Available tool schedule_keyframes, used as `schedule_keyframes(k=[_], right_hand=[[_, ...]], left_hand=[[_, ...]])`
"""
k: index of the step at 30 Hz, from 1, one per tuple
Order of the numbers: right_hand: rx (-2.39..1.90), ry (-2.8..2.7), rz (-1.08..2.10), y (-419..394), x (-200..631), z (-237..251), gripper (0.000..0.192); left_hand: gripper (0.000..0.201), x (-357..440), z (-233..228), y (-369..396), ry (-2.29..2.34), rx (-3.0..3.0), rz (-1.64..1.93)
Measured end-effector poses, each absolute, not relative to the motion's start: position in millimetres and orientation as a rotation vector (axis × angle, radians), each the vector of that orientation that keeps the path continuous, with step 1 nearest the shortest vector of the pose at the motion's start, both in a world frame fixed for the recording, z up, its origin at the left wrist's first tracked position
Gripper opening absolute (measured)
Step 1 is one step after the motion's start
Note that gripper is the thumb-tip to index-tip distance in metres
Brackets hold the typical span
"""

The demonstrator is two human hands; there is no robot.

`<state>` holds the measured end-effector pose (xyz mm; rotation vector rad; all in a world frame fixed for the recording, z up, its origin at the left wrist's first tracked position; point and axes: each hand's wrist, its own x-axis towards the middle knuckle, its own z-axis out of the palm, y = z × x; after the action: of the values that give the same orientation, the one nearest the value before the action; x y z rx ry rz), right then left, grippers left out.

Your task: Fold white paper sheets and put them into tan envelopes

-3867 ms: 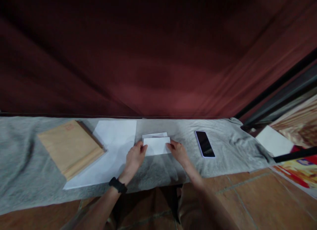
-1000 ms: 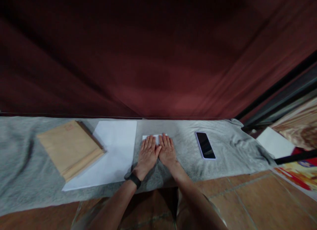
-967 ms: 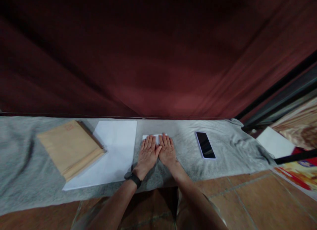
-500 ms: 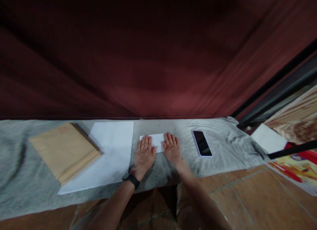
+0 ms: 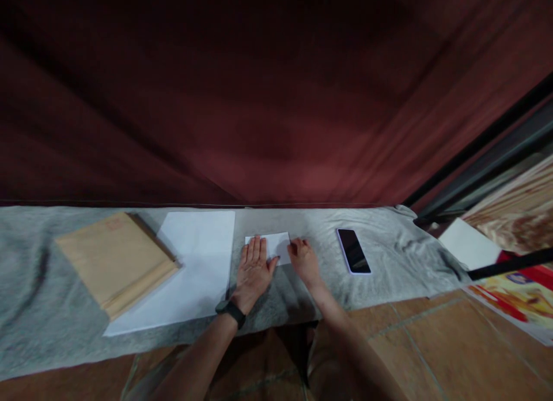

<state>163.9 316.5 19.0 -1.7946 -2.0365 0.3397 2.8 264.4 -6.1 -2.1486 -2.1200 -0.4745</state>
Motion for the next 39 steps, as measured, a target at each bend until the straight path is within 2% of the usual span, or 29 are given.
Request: schedule_keyframes(k=[6, 9, 12, 15, 19, 23, 25, 29, 33, 39], right_hand=[[-1.677, -1.712, 0.798, 326.8, 160.5, 12.4, 0.011], [-1.519, -1.625, 0.99, 335.5, 161.2, 8.9, 0.017], [-1.426, -1.591, 1.04, 340.5, 160.5, 12.1, 0.026], [-1.294, -1.418, 1.025, 342.6, 163.3, 24.8, 0.031], [-1.103, -1.293, 1.034, 340.9, 172.5, 43.4, 0.026], [-1.023, -1.298, 1.168, 333.7, 178.7, 49.0, 0.019], [-1.004, -1.337, 1.183, 329.9, 180.6, 49.5, 0.016], [-1.006, -1.432, 1.174, 327.1, 185.4, 49.6, 0.013], [-1.086, -1.475, 1.169, 335.8, 194.3, 40.8, 0.016], [-1.285, -1.526, 0.881, 341.7, 196.6, 27.5, 0.032]], left_hand=[[0.069, 2.5, -7.9, 263.6, -2.109, -2.153, -0.551], [0.069, 1.2, -10.1, 263.2, -2.09, -2.179, -0.622], [0.069, -1.6, -8.0, 266.7, -2.117, -2.218, -0.727], [0.066, -9.4, 3.6, 274.6, -2.219, -2.19, -0.976], [0.068, -30.6, 26.3, 286.0, -2.301, -1.921, -1.461], [0.079, -51.0, 40.0, 289.4, -2.208, -1.988, -1.636], [0.073, -55.1, 45.2, 286.4, -2.079, -2.204, -1.533], [0.052, -54.3, 57.0, 274.3, -1.777, -2.487, -1.02], [0.058, -52.1, 54.1, 260.7, -1.6, -2.606, -0.637], [0.06, -54.4, 16.4, 243.6, -1.607, -2.688, -0.466]])
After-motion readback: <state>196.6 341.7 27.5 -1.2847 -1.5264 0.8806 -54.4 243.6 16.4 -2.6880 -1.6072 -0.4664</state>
